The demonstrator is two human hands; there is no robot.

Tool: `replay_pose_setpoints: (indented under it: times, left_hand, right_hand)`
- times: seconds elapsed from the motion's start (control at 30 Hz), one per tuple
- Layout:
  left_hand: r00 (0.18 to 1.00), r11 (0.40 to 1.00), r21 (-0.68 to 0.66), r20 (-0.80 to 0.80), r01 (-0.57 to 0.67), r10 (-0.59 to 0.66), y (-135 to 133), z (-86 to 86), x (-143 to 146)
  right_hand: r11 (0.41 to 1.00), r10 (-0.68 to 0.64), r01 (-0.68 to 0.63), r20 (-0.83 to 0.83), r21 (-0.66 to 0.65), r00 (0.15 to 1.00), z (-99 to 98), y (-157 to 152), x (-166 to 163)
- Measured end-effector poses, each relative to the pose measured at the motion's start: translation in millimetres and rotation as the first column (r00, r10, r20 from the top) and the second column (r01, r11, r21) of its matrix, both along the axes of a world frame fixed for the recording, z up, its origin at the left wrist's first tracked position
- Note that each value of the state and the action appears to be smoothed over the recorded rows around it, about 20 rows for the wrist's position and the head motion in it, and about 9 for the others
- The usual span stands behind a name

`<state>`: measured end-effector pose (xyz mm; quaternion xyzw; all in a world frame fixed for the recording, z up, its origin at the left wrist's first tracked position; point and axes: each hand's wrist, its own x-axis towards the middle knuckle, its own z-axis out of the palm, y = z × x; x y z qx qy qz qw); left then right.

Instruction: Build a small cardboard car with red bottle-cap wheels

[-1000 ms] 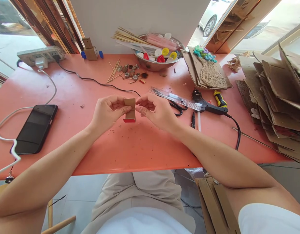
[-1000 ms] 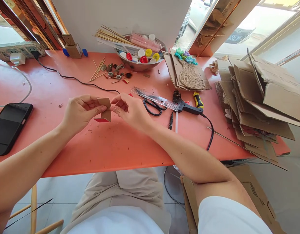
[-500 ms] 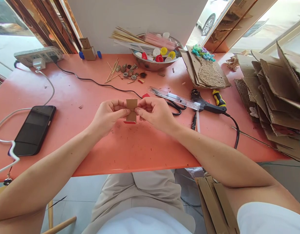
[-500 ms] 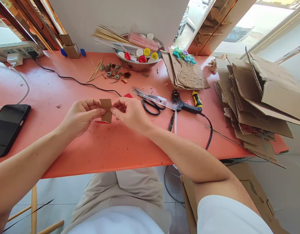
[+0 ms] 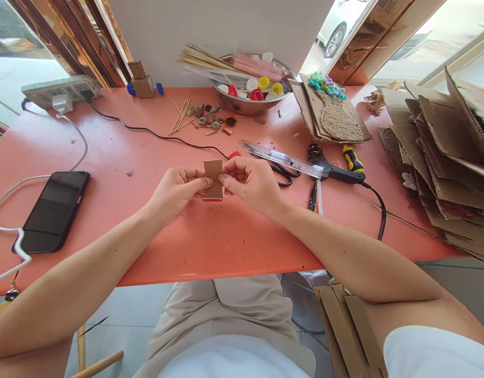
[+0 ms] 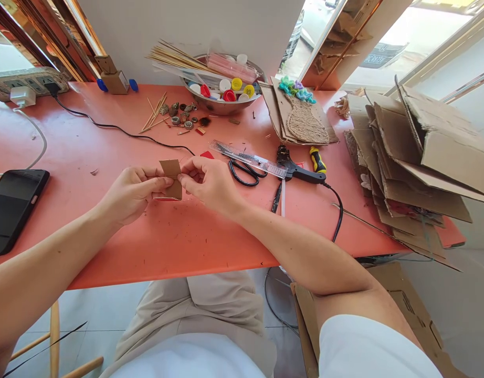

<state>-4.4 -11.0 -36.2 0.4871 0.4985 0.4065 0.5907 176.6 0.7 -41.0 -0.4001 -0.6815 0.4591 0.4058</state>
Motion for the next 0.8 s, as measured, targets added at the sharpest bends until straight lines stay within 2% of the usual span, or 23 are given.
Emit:
replay_pose_setpoints:
  times: [0.33,0.47,0.57,0.8]
  left_hand:
    - [0.999,0.998,0.043,-0.023,-0.037,0.038,-1.6,0.8,3.7]
    - [0.986,0.994,0.095,-0.153,-0.049,0.063,-2.8,2.6,2.0]
    - [0.972,0.991,0.123,-0.224,-0.044,0.071,-4.0,2.9,1.7]
    - [0.993,0.992,0.122,-0.103,-0.043,0.056,-6.1,0.4,4.4]
  right_hand:
    - [0.999,0.017,-0.017,0.002,0.051,1.000,-1.5,-2.6,-1.7]
    - [0.998,0.042,-0.042,0.018,0.040,0.999,-2.1,-1.2,-0.2]
    - [0.995,0.018,-0.024,0.056,0.101,0.998,-1.0,-1.9,1.0]
    - [0.972,-0.012,-0.012,0.100,0.235,0.995,-0.1,-7.7,-0.2]
